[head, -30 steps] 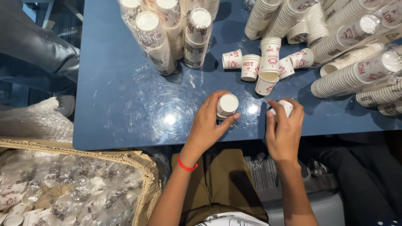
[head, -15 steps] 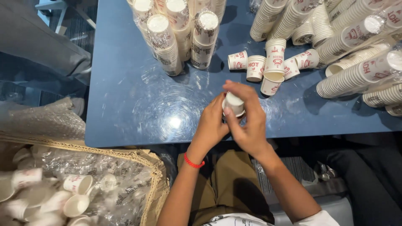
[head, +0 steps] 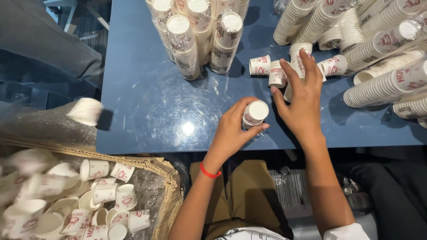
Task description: Sorting and stacking small disposable paper cups from large shipping boxes onto a work table.
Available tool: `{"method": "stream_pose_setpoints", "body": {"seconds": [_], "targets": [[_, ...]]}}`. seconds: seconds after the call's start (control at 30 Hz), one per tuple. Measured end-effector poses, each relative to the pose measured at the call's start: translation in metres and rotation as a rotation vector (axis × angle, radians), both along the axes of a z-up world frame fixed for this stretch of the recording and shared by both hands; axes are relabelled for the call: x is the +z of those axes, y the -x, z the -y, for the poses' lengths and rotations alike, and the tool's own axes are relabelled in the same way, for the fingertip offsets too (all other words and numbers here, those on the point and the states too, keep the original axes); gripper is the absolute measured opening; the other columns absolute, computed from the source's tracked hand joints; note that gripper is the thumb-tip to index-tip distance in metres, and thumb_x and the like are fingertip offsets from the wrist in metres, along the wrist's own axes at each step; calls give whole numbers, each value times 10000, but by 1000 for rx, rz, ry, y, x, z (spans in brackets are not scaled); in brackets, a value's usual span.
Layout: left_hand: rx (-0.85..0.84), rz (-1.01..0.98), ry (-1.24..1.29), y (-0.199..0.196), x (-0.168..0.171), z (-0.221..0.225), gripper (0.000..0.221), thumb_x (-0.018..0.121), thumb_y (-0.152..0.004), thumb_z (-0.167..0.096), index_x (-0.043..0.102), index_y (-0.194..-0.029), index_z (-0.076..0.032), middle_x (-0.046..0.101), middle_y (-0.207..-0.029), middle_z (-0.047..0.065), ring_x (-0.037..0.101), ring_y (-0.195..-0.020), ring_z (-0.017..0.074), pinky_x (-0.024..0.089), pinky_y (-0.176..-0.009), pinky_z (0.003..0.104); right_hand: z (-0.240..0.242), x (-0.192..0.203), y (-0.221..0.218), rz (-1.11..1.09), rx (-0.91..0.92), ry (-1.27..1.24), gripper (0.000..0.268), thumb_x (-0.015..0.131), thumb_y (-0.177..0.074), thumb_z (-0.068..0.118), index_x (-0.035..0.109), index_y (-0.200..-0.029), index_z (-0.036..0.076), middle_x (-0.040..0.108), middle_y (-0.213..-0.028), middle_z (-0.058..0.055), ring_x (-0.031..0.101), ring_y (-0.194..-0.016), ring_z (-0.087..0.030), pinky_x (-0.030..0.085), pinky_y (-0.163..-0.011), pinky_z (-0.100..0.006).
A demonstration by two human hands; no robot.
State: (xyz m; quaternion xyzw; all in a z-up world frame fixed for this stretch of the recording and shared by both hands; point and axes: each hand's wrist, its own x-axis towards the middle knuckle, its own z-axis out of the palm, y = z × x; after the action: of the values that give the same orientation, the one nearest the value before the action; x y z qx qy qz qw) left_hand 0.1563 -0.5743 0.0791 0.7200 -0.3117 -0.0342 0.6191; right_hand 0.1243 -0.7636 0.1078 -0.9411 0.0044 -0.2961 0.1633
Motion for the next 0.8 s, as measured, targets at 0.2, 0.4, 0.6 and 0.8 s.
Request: {"method": "stream_pose_setpoints", "body": {"seconds": [0.2, 0.4, 0.6, 0.8], "targets": [[-4, 2, 5, -1, -4, 0, 520, 851, -827, -256, 597, -1237, -63, 711, -1188, 119, 734, -1102, 292, 575, -933, 384, 6, -15, -15, -99, -30, -1, 631, 833, -862, 161, 584, -1441, 145, 462, -1476, -180, 445, -1373, -418, 438, -1140, -522], [13, 0, -11, 0, -2, 1, 532, 856, -814, -278, 599, -1230, -69, 713, -1190, 117, 733, -1094, 294, 578, -911, 390, -11, -3, -23, -88, 82, 124, 651, 820, -829, 110, 611, -1444, 148, 553, -1397, -147, 490, -1252, -404, 496, -1005, -489], [22, 34, -2, 1, -7, 1, 542, 852, -827, -288, 590, -1251, -76, 710, -1212, 121, 719, -1118, 316, 572, -937, 402, -2, -17, -17, -43, 42, 16, 411, 763, -932, 76, 640, -1324, 89, 599, -1344, -112, 516, -1239, -371, 478, -1055, -482], [36, 41, -17, 2, -9, 2, 559, 845, -829, -318, 581, -1260, -79, 704, -1200, 134, 711, -1119, 328, 567, -935, 410, -6, -18, -14, 26, 37, 10, 312, 705, -958, 26, 676, -1267, 52, 625, -1366, -131, 565, -1248, -372, 475, -1074, -469]]}}
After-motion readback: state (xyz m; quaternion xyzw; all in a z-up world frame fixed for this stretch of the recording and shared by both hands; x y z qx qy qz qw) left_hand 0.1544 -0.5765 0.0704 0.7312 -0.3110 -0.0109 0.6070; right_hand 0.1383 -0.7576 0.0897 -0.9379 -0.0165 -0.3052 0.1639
